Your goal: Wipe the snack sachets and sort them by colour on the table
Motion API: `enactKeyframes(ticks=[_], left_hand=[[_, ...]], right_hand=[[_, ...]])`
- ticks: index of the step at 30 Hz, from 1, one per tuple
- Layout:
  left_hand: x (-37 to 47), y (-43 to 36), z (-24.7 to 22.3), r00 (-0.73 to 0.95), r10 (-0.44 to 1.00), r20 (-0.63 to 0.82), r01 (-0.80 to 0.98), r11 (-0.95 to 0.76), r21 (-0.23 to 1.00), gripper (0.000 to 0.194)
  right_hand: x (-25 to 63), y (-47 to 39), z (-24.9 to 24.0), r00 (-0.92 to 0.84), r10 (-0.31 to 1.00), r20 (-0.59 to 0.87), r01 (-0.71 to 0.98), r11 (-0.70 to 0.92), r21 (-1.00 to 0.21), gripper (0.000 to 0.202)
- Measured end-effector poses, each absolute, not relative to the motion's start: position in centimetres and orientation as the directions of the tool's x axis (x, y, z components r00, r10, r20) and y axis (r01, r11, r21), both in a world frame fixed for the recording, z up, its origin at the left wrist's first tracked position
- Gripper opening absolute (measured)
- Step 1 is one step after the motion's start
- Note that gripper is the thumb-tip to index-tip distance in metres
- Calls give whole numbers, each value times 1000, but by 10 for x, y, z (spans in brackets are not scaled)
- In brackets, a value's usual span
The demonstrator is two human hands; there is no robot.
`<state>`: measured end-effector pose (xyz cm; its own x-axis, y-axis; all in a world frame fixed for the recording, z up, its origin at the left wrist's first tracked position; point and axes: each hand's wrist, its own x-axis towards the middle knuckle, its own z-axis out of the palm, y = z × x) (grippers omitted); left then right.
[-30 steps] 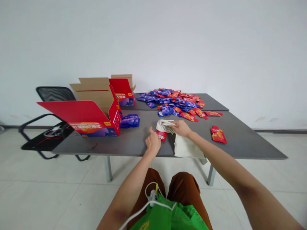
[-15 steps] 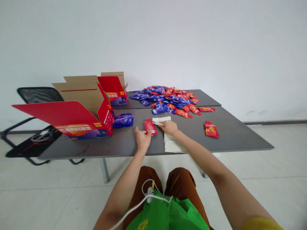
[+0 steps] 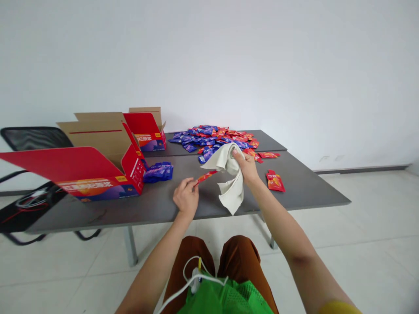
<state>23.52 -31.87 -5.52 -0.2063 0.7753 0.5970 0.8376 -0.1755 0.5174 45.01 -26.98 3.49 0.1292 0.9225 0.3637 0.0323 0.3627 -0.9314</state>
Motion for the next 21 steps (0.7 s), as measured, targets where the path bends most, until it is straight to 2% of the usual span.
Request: enactKeyframes(ticks=[3,6,9,13,15,17,21], left_hand=[[243,-320,-56,40,814,580,887,-296,354,15],[249,-318,-57,141,834,533,881,-351,318,12],[251,-315,-57,133,851,509,848,-363,386,7],[244,-305,-63,166,915,368,719,-368,589,15],[237,-299,-69,251,919,304,616,-394,682,10],[230,-296,-73,336,891,304,521,-445,728,5],[226,-294,-71,413,846,338,505,-521,688,9]], right_hand=[[450,-274,43,63,916,395,99,388,-916,49],[442,-274,31,-119,917,381,260,399,-879,49],[427,-276,9,-299,873,386,442,485,-755,51],[405,-285,-17,-515,798,313,672,602,-431,49],[399,-290,-23,-519,823,230,779,567,-269,54],[397,-293,-26,-486,859,162,846,509,-159,62],[399,-296,-26,-416,903,110,903,424,-68,67]])
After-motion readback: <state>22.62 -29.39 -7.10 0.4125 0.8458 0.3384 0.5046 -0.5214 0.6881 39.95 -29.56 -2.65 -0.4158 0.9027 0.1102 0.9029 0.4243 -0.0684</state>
